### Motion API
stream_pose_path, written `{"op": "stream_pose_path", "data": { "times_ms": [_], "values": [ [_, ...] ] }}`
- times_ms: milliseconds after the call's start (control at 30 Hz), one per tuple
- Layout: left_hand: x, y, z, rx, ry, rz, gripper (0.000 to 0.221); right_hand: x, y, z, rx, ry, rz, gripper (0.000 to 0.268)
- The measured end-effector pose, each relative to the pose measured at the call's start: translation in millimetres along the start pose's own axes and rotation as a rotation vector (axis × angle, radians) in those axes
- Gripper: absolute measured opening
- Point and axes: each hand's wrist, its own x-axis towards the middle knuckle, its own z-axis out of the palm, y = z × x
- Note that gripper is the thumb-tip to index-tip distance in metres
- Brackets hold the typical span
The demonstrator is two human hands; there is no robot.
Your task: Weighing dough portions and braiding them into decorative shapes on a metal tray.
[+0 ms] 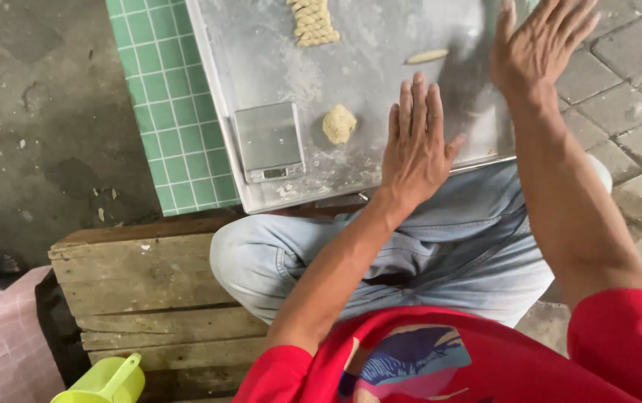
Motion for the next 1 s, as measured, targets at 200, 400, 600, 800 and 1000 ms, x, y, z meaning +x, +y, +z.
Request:
{"op": "stream_pose_path", "data": {
  "times_ms": [200,400,600,800,1000],
  "values": [
    [96.7,-14.4,48.9,0.236,0.046,-0.042,0.100,19.7,53.9,46.1,0.158,0.163,-0.140,0.073],
    [183.9,-40.0,71.9,0.173,0.098,0.001,0.110,7.3,33.8,26.4,0.267,0.186,-0.127,0.079],
    [265.5,-36.2,41.7,0.086,-0.123,-0.001,0.099,6.8,30.6,14.4,0.308,0.106,-0.094,0.089],
    [275.7,-37.1,44.5,0.125,-0.070,0.060,0.096,9.7,28.9,10.7,0.330,0.070,-0.061,0.092],
    [166.3,-17.6,63.1,0.284,0.100,0.165,0.103,4.9,30.7,7.9,0.301,0.109,-0.100,0.083]
  ]
}}
